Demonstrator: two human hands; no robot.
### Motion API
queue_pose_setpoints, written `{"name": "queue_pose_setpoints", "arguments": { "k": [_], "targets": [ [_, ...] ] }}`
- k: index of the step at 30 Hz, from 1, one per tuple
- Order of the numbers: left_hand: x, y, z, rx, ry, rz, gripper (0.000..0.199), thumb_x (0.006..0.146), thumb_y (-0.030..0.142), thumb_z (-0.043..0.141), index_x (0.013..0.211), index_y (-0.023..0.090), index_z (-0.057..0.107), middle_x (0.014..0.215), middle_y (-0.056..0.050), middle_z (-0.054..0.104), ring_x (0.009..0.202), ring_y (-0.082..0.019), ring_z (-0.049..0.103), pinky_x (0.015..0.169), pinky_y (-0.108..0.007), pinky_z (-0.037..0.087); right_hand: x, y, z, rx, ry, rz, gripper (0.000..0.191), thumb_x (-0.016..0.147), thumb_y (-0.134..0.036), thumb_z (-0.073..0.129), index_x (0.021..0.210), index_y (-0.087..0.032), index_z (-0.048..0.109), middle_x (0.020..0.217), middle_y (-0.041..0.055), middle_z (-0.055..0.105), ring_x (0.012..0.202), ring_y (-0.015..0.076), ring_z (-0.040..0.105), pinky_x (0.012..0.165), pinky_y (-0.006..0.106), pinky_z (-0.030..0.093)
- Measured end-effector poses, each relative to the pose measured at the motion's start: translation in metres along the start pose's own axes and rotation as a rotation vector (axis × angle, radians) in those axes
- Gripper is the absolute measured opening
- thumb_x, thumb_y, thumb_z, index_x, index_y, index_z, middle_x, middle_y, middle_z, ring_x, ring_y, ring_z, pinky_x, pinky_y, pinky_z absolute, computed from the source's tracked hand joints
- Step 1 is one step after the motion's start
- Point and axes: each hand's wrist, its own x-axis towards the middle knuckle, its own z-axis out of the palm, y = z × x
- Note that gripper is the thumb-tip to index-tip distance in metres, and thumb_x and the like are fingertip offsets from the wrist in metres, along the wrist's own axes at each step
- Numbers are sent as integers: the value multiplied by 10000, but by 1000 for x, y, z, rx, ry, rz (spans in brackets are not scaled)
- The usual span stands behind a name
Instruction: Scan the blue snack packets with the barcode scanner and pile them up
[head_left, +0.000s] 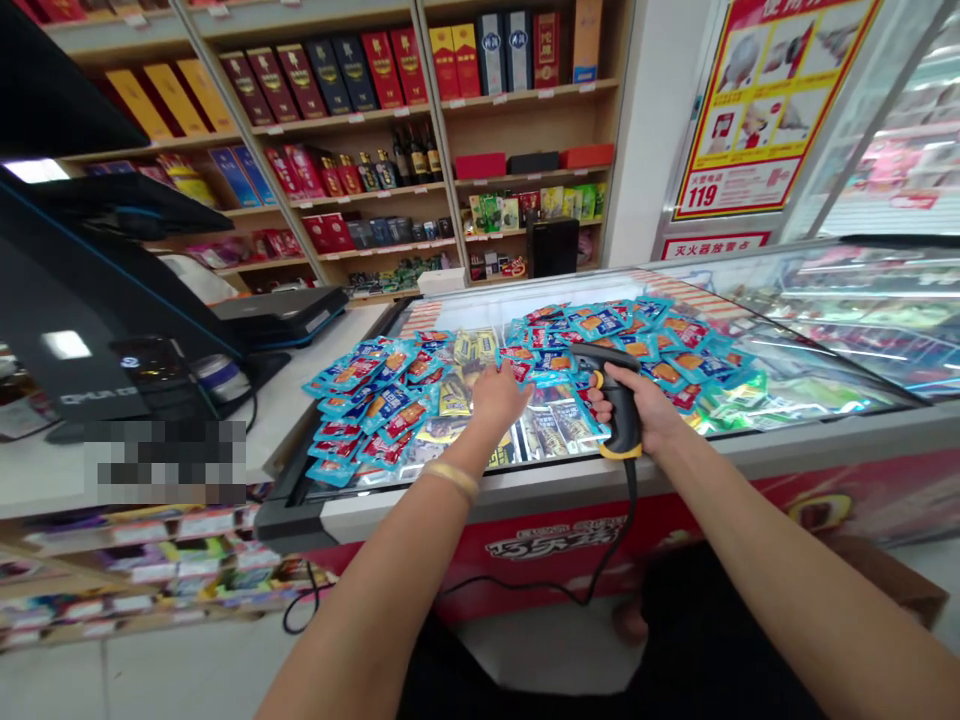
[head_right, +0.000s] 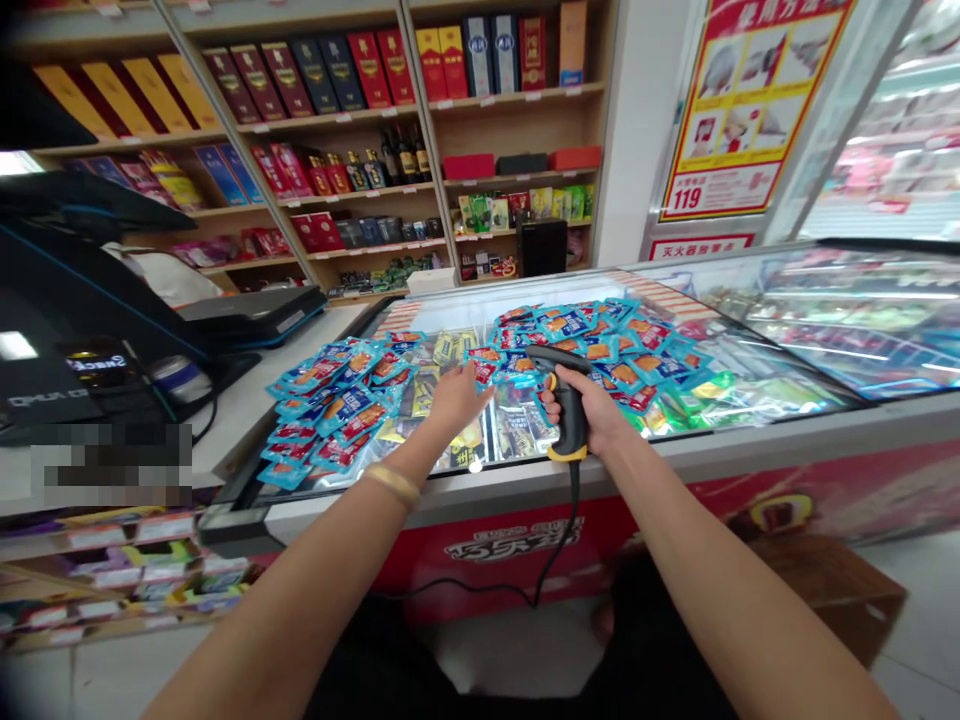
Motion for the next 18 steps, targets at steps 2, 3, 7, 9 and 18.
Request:
{"name": "queue_pose_setpoints", "arguments": {
  "k": [2,3,7,9,18],
  "targets": [
    [-2,-1,1,5,29,54,512,912,382,533,1335,95,514,1213,-205,664,1168,-311,605,1001,-418,460,1,2,4,-13,22,17,242,943,-294,531,751,-155,579,566,19,555,420,86,475,384,172,437],
    [-4,-2,1,-14,49,83,481,904,344,539,1316,96,529,1170,-196,680,1133,-304,619,983,-410,469,1,3,6,-17,32,27,261,954,-293,515,745,-150,578,560,20,552,414,85,475,382,172,433],
    [-4,-8,7,-386,208,66,299,922,263,461,1145,139,616,945,-112,701,955,-247,657,919,-382,498,-1,3,10,-33,41,22,306,977,-289,476,730,-141,579,549,22,547,408,83,476,374,170,427],
    [-1,-10,11,-684,287,-16,262,951,273,390,936,168,630,758,-45,639,801,-198,643,865,-365,521,-2,3,10,-47,32,22,313,981,-289,470,731,-139,583,552,24,552,408,81,476,372,166,425],
    [3,-14,26,-1241,195,-86,338,917,449,490,672,224,428,561,59,371,578,-118,480,726,-344,586,-7,4,13,-125,-35,105,308,984,-276,465,759,-124,609,563,24,555,404,78,470,366,164,427]
  ]
}}
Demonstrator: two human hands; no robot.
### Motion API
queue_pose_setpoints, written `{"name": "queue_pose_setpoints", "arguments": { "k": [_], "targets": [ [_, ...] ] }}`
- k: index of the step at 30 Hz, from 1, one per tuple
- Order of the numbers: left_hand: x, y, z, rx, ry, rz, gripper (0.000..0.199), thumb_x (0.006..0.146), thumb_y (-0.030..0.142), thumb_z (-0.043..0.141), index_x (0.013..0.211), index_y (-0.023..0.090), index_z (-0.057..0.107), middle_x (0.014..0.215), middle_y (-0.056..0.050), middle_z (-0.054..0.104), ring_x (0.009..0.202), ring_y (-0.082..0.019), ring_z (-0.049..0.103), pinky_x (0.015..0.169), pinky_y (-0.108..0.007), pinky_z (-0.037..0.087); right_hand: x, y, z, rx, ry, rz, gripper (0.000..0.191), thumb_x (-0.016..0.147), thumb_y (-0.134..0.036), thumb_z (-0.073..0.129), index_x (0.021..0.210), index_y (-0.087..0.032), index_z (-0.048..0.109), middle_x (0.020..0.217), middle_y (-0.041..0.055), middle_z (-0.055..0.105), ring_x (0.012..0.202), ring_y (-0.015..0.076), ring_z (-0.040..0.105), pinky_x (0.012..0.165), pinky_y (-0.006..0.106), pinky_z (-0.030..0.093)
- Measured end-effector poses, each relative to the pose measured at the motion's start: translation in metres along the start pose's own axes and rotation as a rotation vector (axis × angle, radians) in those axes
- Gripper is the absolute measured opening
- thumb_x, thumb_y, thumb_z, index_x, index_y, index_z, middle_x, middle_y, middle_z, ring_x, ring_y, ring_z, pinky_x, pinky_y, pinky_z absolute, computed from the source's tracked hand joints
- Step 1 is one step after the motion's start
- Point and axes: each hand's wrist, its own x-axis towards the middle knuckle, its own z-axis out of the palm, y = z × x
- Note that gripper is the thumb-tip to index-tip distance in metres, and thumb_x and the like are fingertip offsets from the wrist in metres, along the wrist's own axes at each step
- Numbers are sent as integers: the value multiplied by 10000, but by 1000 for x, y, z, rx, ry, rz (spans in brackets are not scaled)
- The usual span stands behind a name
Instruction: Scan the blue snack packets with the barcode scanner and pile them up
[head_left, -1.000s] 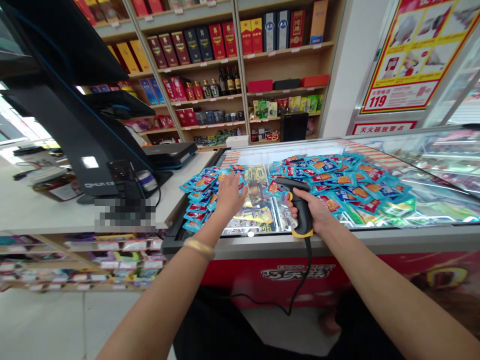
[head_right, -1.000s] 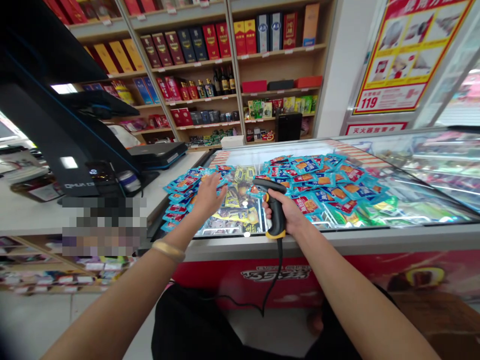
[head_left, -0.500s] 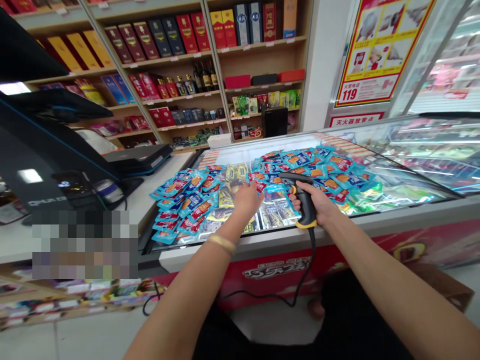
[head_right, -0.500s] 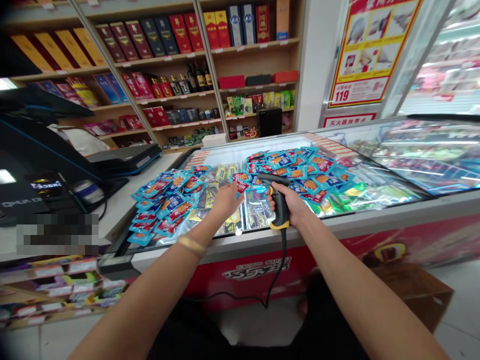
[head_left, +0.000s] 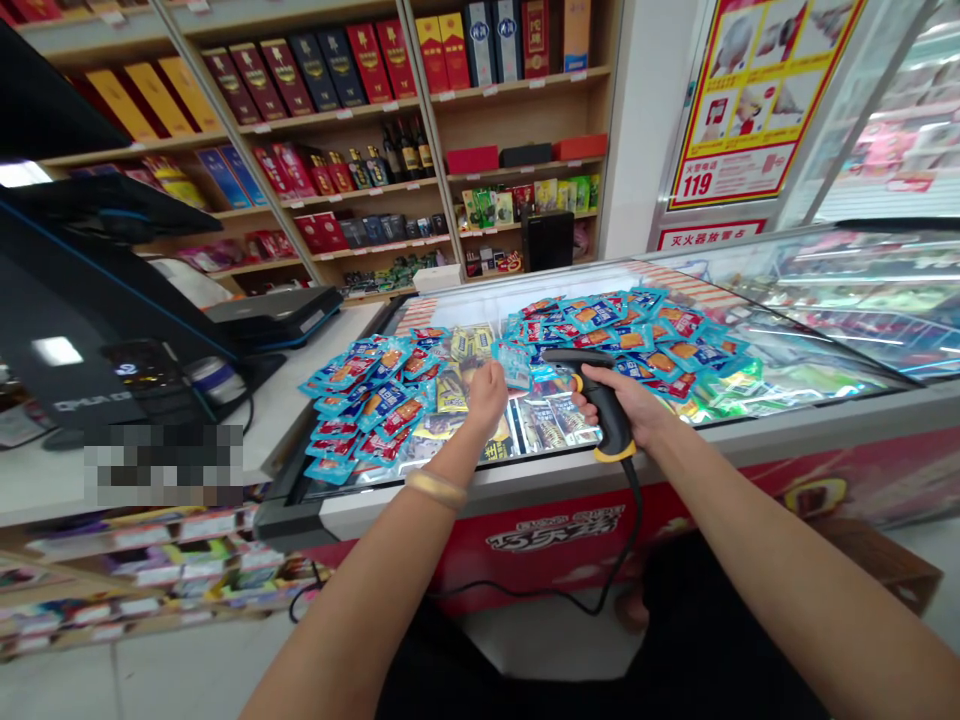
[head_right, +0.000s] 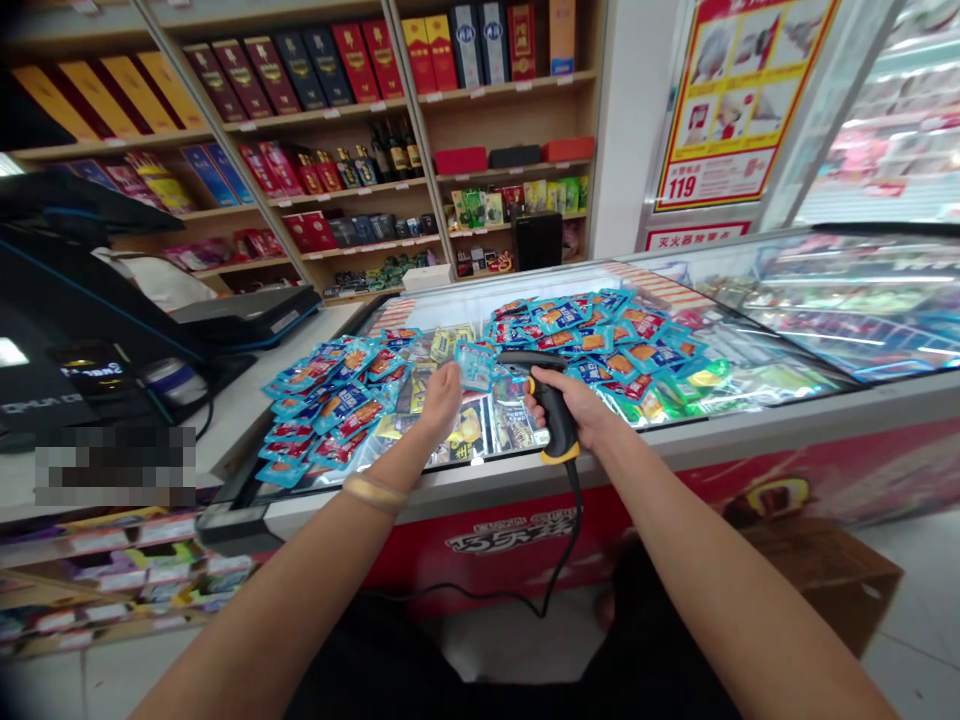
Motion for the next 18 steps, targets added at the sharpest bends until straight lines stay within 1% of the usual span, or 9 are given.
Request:
{"name": "queue_pose_setpoints", "arguments": {
  "k": [4,8,10,14,16,18],
  "targets": [
    [-3,3,0,-27,14,11,340,907,434,506,659,225,404,591,59,344,568,-107,423,742,-360,595,-1,-1,0,-33,-25,24,330,990,-274,449,747,-121,612,558,24,548,402,76,465,364,160,419],
    [-4,9,1,-91,8,-37,337,903,379,503,639,225,360,609,66,269,544,-86,308,704,-342,600,-2,0,1,-90,-18,49,355,995,-282,445,726,-119,609,555,30,555,398,74,466,365,160,416],
    [-5,11,1,-113,-2,-50,338,903,352,495,631,224,340,623,65,257,552,-82,289,709,-330,596,-1,0,0,-99,-16,54,346,991,-283,453,725,-124,606,556,30,559,399,74,466,367,159,417],
    [-7,14,1,-91,4,-22,351,902,357,504,625,222,336,631,61,286,568,-84,314,741,-319,583,1,0,-2,-99,-51,69,286,955,-301,532,733,-134,602,563,23,559,412,79,471,375,162,423],
    [-9,14,2,-66,17,-5,365,906,402,508,632,226,346,615,63,297,569,-90,344,749,-321,578,2,0,-4,-99,-68,69,280,950,-307,538,741,-133,604,563,20,554,414,79,468,374,162,418],
    [-9,15,2,-19,13,3,367,917,460,490,652,224,394,600,57,344,583,-106,410,758,-332,574,2,0,-5,-86,-75,63,287,959,-306,514,750,-133,607,561,17,549,412,77,456,371,162,414]
  ]
}}
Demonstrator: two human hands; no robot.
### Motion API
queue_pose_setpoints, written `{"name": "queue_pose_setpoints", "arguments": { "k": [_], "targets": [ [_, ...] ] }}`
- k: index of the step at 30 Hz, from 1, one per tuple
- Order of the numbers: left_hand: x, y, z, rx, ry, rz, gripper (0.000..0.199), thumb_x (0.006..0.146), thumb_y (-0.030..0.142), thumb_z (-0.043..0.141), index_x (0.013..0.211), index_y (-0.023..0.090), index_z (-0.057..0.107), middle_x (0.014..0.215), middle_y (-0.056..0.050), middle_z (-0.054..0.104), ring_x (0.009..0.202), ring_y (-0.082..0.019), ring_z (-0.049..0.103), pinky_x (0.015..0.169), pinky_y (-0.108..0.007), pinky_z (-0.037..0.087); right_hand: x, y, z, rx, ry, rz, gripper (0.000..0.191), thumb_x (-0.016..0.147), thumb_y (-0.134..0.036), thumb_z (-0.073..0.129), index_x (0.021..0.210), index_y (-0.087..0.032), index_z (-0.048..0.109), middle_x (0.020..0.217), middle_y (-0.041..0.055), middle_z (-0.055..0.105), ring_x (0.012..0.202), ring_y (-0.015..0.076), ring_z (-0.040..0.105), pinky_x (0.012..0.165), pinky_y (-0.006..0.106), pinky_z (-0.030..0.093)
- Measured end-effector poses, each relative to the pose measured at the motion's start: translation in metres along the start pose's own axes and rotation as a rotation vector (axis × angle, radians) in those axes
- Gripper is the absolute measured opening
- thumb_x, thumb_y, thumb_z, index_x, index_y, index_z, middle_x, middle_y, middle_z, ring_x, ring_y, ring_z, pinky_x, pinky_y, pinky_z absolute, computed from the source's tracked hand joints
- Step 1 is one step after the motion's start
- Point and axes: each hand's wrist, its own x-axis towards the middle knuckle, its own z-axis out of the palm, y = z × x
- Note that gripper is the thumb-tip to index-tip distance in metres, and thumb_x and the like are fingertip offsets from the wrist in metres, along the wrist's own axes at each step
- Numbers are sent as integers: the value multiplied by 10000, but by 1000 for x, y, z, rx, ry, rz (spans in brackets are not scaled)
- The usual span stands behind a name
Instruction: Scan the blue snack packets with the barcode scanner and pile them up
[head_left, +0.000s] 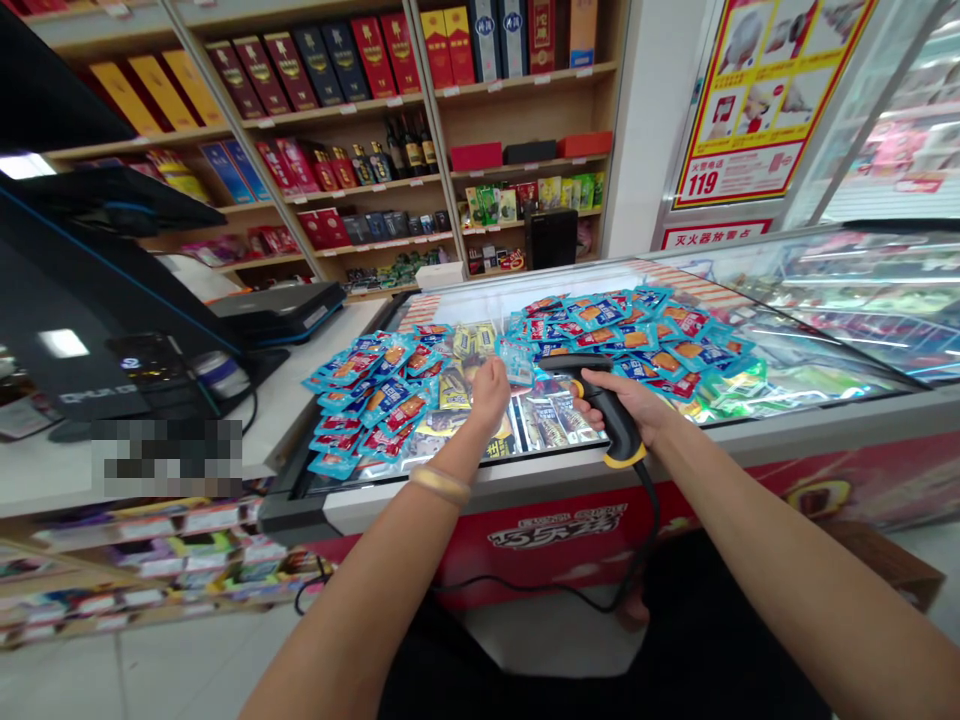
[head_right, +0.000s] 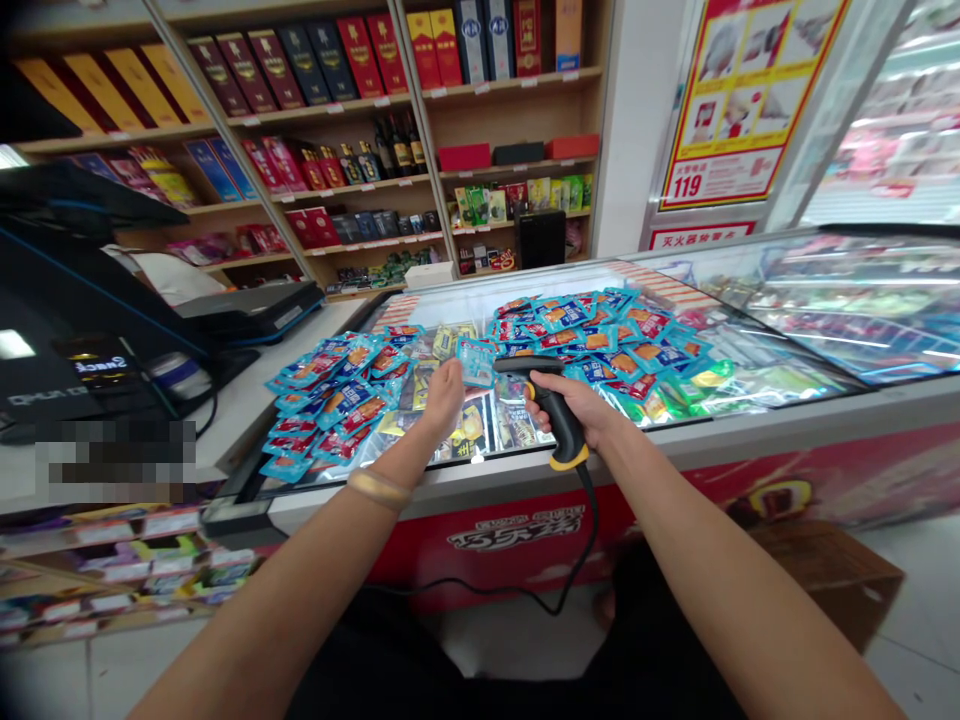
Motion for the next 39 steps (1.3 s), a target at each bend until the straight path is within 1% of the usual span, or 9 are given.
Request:
{"name": "queue_pose_setpoints", "arguments": {
  "k": [3,6,9,13,16,20,26,30,39],
  "targets": [
    [1,3,-6,179,36,57,363,948,474,433,715,206,510,630,17,485,662,-154,543,800,-364,560,3,2,4,43,-3,-19,264,946,-315,530,762,-141,604,562,13,547,413,78,447,370,163,413],
    [4,11,-30,424,125,208,349,972,406,388,843,177,618,796,-69,646,828,-215,644,890,-374,520,14,8,21,91,-19,-38,242,926,-323,566,766,-145,596,569,8,549,417,77,461,381,162,416],
    [9,26,-76,628,181,367,403,990,364,327,1104,157,654,1028,-127,710,1016,-242,664,962,-350,480,34,20,53,128,-65,-12,255,933,-322,556,742,-154,576,561,0,545,414,76,460,389,168,425],
    [13,47,-146,991,259,339,506,1000,311,254,1392,124,512,1206,-166,689,1075,-271,667,989,-404,478,63,38,105,178,-134,2,242,921,-329,597,756,-154,576,566,-9,542,410,71,466,392,166,426],
    [8,47,-181,1282,154,266,511,993,297,281,1441,147,477,1442,-165,545,1326,-315,516,1105,-490,394,77,48,133,182,-159,44,271,965,-310,530,749,-151,572,545,-7,546,403,73,469,390,165,428],
    [-4,32,-196,1549,-46,121,538,967,409,404,1462,208,469,1590,-126,362,1481,-395,266,1156,-640,258,82,55,144,165,-158,55,274,972,-294,514,747,-148,573,528,-5,552,397,79,476,378,168,421],
    [-10,32,-187,1538,79,248,540,976,395,379,1473,197,454,1596,-144,345,1509,-378,200,1186,-653,163,77,53,133,176,-153,38,277,965,-292,522,733,-149,577,532,0,550,393,73,471,387,159,422],
    [-10,38,-162,1376,134,375,519,979,342,370,1465,181,452,1590,-159,347,1511,-347,209,1197,-612,183,65,47,121,197,-148,14,269,964,-291,501,748,-153,584,547,2,550,401,77,458,380,165,419],
    [-19,12,-33,932,-272,621,567,916,326,535,1451,179,417,1494,-187,456,1403,-297,424,1136,-500,375,5,8,25,173,5,-160,189,891,-323,593,771,-177,585,610,-5,529,438,78,442,398,167,433]
  ]
}}
